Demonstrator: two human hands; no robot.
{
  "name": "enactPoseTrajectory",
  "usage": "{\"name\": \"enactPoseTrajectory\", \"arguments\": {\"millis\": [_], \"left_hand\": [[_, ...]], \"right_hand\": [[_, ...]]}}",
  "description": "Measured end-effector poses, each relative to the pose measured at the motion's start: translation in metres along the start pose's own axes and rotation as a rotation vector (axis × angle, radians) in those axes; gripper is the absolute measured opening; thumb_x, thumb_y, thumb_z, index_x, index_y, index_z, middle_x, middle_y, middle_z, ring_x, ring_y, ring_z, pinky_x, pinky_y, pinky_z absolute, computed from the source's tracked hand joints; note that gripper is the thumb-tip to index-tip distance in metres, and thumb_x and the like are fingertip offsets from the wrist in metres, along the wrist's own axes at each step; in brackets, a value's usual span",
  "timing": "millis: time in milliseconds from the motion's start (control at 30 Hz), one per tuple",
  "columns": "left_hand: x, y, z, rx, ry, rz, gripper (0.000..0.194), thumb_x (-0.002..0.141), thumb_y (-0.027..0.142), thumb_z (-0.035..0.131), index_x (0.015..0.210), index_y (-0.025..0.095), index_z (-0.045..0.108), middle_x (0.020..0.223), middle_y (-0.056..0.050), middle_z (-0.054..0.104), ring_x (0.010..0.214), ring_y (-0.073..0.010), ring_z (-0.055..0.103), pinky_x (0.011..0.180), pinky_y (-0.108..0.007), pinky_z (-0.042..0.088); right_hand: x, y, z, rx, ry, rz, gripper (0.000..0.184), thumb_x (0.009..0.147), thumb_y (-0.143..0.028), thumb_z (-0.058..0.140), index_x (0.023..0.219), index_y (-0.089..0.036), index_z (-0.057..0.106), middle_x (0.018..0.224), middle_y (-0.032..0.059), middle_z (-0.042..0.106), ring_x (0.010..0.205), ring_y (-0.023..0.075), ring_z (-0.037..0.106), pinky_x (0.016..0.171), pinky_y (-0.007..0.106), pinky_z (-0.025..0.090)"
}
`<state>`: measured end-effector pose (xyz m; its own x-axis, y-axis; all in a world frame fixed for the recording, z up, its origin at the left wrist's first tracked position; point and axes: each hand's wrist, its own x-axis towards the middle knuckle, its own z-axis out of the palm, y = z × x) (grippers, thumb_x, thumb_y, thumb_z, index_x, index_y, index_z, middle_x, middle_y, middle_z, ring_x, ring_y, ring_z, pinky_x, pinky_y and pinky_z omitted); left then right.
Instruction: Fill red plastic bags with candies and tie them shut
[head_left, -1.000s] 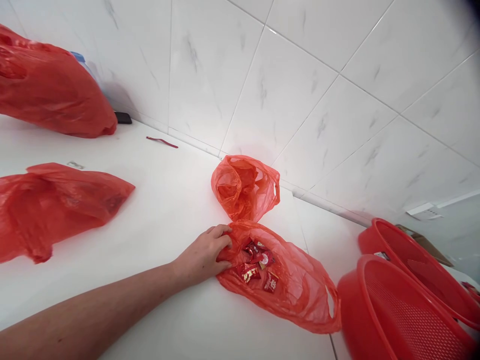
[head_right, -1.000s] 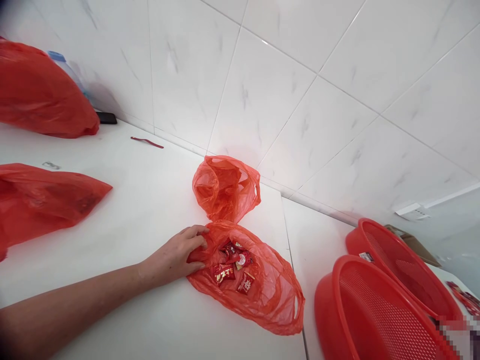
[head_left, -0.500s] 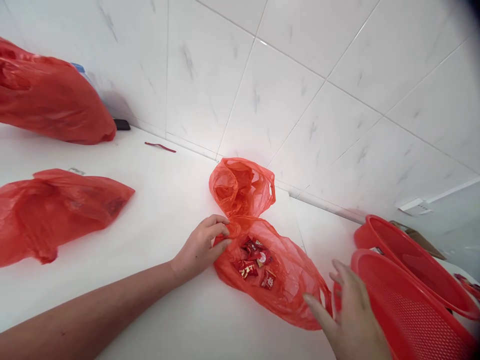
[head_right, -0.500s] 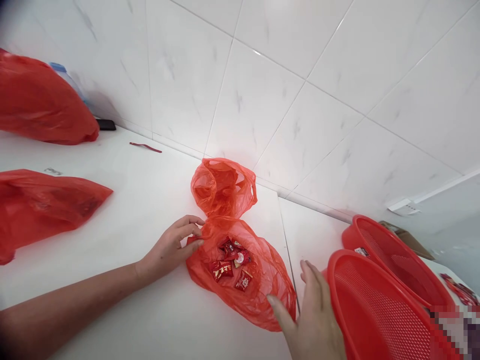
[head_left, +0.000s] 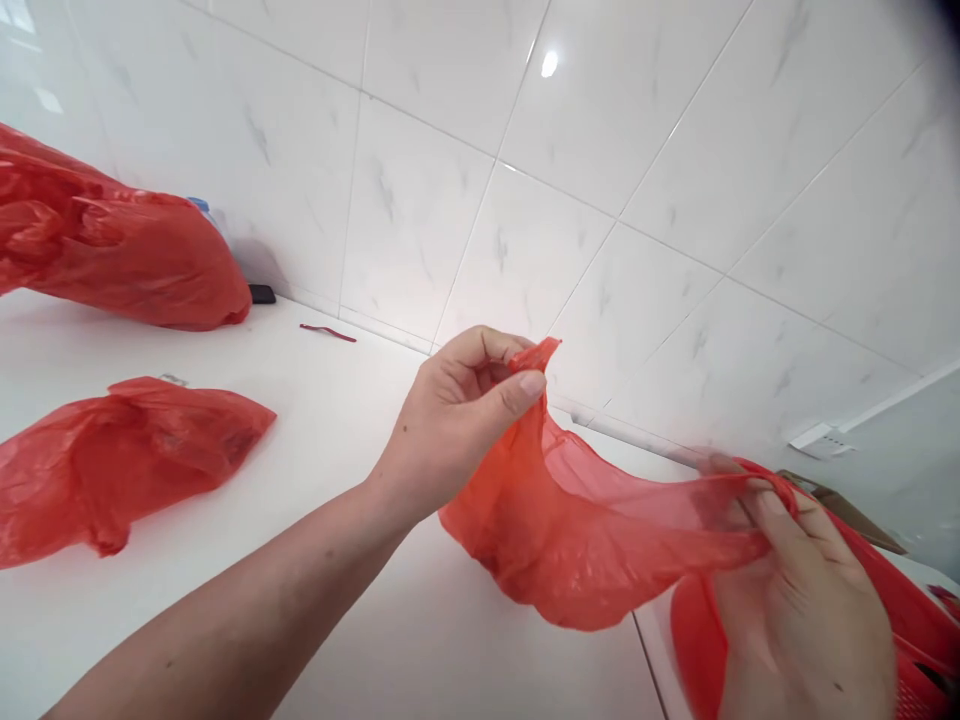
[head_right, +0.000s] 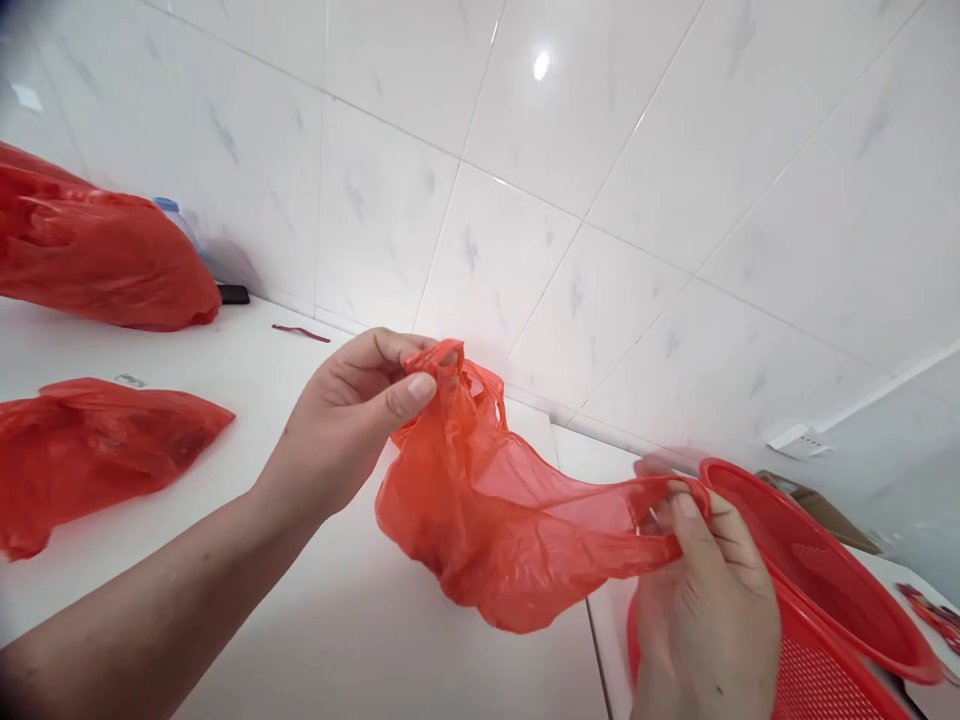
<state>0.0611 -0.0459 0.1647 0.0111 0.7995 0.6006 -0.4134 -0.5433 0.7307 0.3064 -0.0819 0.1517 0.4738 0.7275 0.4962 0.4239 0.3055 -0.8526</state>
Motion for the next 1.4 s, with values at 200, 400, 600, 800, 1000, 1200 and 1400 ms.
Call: {"name": "enactPoseTrajectory", "arguments": {"millis": [200,400,600,800,1000,1200,1400], "left_hand": [[-0.010,0.003,-0.011,0.488,-0.193,0.016,0.010,0.079,0.014,0.060,0.073,0.020,0.054,0.090,-0.001,0.059,0.081,-0.0144,0.056,0.065,-0.027,0.047],[-0.011,0.000,-0.016,0.787,-0.194,0.070,0.012,0.077,0.013,0.058,0.069,0.022,0.056,0.069,0.002,0.052,0.059,-0.0104,0.047,0.049,-0.023,0.038],[-0.014,-0.002,-0.006,0.566,-0.319,0.016,0.019,0.079,0.003,0.053,0.072,0.020,0.055,0.072,0.003,0.059,0.066,-0.0096,0.054,0.058,-0.021,0.044],[-0.022,-0.011,0.002,0.729,-0.405,0.113,0.022,0.074,0.010,0.066,0.091,0.021,0.057,0.091,0.000,0.058,0.081,-0.0123,0.054,0.071,-0.024,0.047],[-0.020,-0.027,-0.001,0.967,-0.425,0.217,0.019,0.084,0.007,0.049,0.070,0.018,0.055,0.076,0.001,0.051,0.065,-0.0090,0.047,0.058,-0.021,0.041],[-0.017,-0.025,-0.002,0.881,-0.313,-0.008,0.017,0.079,0.006,0.049,0.068,0.019,0.048,0.094,-0.001,0.057,0.081,-0.0124,0.054,0.065,-0.022,0.043],[-0.021,-0.026,0.003,0.921,-0.358,-0.220,0.015,0.082,0.013,0.045,0.070,0.021,0.042,0.073,0.004,0.056,0.066,-0.0115,0.051,0.058,-0.022,0.038]], "right_hand": [[0.009,-0.003,0.043,0.701,-0.294,0.361,0.017,0.081,-0.042,0.060,0.081,-0.025,0.055,0.056,-0.0068,0.046,0.043,0.0063,0.043,0.042,0.018,0.038],[-0.023,-0.030,0.069,0.603,-0.461,0.391,0.046,0.084,-0.064,0.040,0.102,-0.025,0.057,0.038,-0.0072,0.040,0.034,0.0063,0.026,0.037,0.017,0.019],[-0.040,-0.027,0.079,0.425,-0.912,0.306,0.050,0.072,-0.052,0.065,0.110,-0.020,0.057,0.049,-0.0055,0.052,0.040,0.0086,0.046,0.043,0.020,0.033],[-0.031,-0.018,0.084,0.326,-0.715,0.316,0.037,0.076,-0.051,0.061,0.065,-0.016,0.055,0.050,-0.0055,0.041,0.046,0.0064,0.037,0.043,0.019,0.031],[-0.025,-0.017,0.075,0.297,-0.740,0.319,0.039,0.084,-0.052,0.050,0.085,-0.016,0.064,0.051,-0.0029,0.049,0.043,0.0080,0.038,0.041,0.021,0.028],[-0.012,-0.009,0.055,0.338,-0.975,0.139,0.042,0.088,-0.049,0.039,0.092,-0.022,0.071,0.069,0.0018,0.053,0.058,0.0121,0.044,0.060,0.028,0.038],[-0.013,-0.015,0.056,0.114,-0.938,0.114,0.015,0.078,-0.027,0.052,0.084,-0.024,0.064,0.074,-0.0008,0.053,0.065,0.0123,0.048,0.059,0.024,0.039]]}}
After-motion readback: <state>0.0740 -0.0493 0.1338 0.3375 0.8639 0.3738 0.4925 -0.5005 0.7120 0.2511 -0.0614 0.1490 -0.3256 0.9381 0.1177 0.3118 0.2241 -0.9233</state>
